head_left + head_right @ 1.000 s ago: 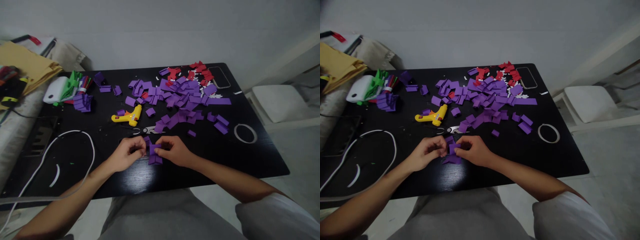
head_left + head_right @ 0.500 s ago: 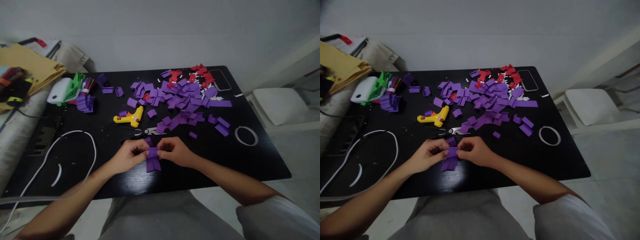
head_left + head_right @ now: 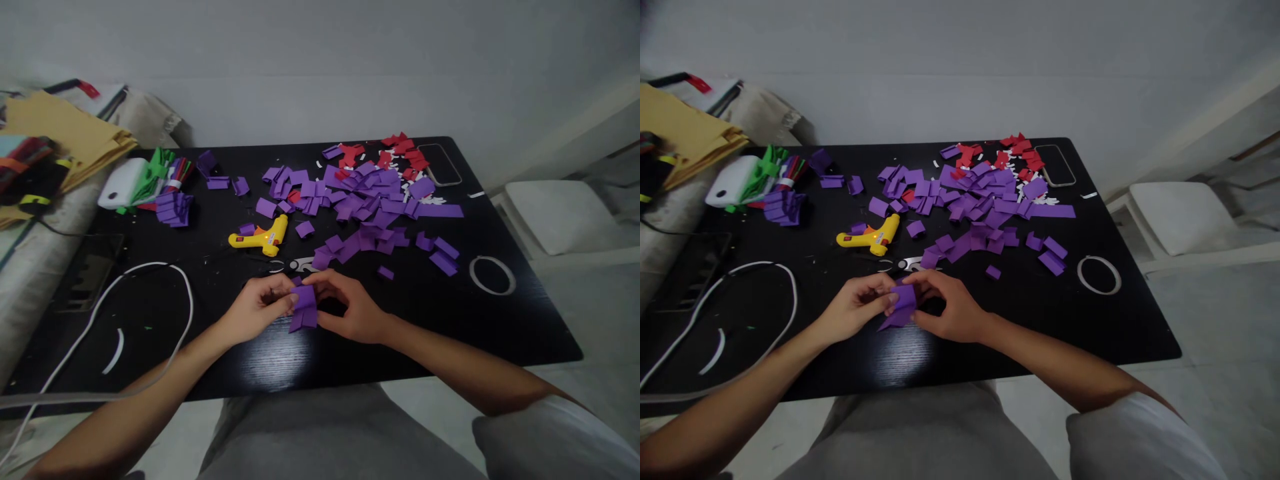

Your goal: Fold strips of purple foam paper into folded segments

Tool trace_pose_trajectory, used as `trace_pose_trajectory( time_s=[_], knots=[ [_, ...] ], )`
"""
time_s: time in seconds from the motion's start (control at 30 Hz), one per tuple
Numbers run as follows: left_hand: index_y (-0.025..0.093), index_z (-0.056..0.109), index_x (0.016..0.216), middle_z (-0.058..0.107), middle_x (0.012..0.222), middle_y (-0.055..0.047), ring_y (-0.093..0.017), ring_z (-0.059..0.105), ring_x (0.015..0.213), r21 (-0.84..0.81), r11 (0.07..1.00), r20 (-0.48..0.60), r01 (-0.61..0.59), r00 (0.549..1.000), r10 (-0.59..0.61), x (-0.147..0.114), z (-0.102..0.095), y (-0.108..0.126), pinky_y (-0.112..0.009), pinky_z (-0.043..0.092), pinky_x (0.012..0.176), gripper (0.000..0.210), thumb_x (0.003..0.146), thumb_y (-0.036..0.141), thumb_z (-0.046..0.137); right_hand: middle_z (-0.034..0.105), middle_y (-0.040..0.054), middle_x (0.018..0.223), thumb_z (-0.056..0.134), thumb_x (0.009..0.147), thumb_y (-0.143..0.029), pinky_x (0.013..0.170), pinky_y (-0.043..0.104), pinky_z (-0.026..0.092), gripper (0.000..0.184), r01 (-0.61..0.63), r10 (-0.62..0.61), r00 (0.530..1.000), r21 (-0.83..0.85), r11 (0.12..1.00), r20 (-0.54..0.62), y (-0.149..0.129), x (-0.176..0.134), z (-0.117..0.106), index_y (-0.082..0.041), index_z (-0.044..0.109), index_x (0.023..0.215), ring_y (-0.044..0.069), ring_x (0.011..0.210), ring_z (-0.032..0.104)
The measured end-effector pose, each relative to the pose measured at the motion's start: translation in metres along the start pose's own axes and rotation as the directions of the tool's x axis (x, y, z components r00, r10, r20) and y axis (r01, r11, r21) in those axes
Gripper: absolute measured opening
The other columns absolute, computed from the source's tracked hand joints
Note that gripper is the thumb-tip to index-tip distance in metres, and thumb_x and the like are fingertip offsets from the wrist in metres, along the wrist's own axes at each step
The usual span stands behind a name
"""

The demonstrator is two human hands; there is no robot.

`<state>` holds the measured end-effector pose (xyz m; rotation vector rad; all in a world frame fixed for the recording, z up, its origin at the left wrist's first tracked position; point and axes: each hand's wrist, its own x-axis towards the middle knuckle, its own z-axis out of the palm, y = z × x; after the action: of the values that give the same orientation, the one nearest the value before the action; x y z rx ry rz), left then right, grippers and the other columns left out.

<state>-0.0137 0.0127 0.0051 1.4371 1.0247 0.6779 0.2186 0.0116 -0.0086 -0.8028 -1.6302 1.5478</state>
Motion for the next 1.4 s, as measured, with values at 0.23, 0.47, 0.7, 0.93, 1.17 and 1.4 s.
trace_pose_trajectory(
  time_s=[0.23, 0.47, 0.7, 0.93, 1.17, 1.4],
  knots=[
    [0.018, 0.066, 0.111, 0.072, 0.087, -0.003, -0.016, 0.068, 0.08, 0.026, 0.991, -0.034, -0.132, 0.99, 0.133, -0.003, 0.002, 0.0, -0.028, 0.056, 0.076, 0.02, 0.099, 0.033, 0.061, 0.076, 0.0043, 0.098, 0.081, 0.084, -0.032, 0.089, 0.034, 0.061, 0.031, -0.174, 0.185, 0.978, 0.11, 0.979, -0.094, 0.005, 0.003, 0.003, -0.02, 0.07, 0.111, 0.018, 0.088, 0.074],
    [0.019, 0.066, 0.108, 0.067, 0.093, -0.003, -0.015, 0.063, 0.08, 0.166, 0.977, -0.151, -0.135, 0.975, 0.16, -0.003, 0.009, -0.007, -0.026, 0.053, 0.076, 0.02, 0.094, 0.032, 0.073, 0.075, 0.0024, 0.095, 0.091, 0.075, -0.034, 0.084, 0.032, 0.061, 0.045, -0.232, 0.258, 0.962, 0.226, 0.946, -0.093, 0.013, 0.005, 0.004, -0.02, 0.073, 0.113, 0.016, 0.082, 0.071],
    [0.018, 0.072, 0.092, 0.067, 0.094, -0.003, -0.013, 0.056, 0.074, 0.023, 0.994, -0.278, -0.11, 0.954, 0.112, -0.001, 0.009, 0.003, -0.025, 0.047, 0.07, 0.02, 0.094, 0.038, 0.072, 0.07, 0.0043, 0.111, 0.091, 0.07, -0.025, 0.078, 0.028, 0.06, 0.042, -0.166, 0.178, 0.98, 0.129, 0.978, -0.089, 0.013, 0.003, 0.004, -0.022, 0.075, 0.108, 0.013, 0.081, 0.067],
    [0.018, 0.063, 0.082, 0.054, 0.063, 0.005, -0.009, 0.051, 0.057, -0.217, 0.976, -0.36, -0.029, 0.931, -0.052, 0.002, 0.005, 0.002, -0.021, 0.043, 0.058, 0.036, 0.09, 0.051, 0.077, 0.072, 0.0012, 0.087, 0.083, 0.081, -0.03, 0.076, 0.029, 0.056, 0.025, -0.237, 0.24, 0.967, 0.042, 0.971, -0.084, 0.005, 0.003, 0.004, -0.019, 0.07, 0.101, 0.014, 0.078, 0.068],
    [0.019, 0.062, 0.092, 0.067, 0.066, 0.004, -0.012, 0.064, 0.052, -0.348, 0.936, -0.24, 0.055, 0.96, -0.145, 0.004, 0.005, -0.006, -0.025, 0.055, 0.057, 0.036, 0.09, 0.052, 0.076, 0.074, 0.0034, 0.1, 0.08, 0.085, -0.028, 0.079, 0.03, 0.057, 0.03, -0.129, 0.128, 0.989, -0.012, 0.992, -0.07, 0.001, 0.001, 0.005, -0.022, 0.069, 0.112, 0.016, 0.087, 0.071],
    [0.017, 0.062, 0.109, 0.071, 0.068, 0.003, -0.013, 0.068, 0.052, -0.413, 0.909, -0.217, 0.054, 0.964, -0.156, 0.006, 0.006, -0.003, -0.024, 0.058, 0.059, 0.041, 0.089, 0.049, 0.078, 0.072, 0.0011, 0.091, 0.081, 0.085, -0.027, 0.081, 0.03, 0.058, 0.016, -0.125, 0.126, 0.989, 0.014, 0.992, -0.079, 0.004, 0.002, 0.007, -0.021, 0.071, 0.096, 0.015, 0.083, 0.069]
  ],
)
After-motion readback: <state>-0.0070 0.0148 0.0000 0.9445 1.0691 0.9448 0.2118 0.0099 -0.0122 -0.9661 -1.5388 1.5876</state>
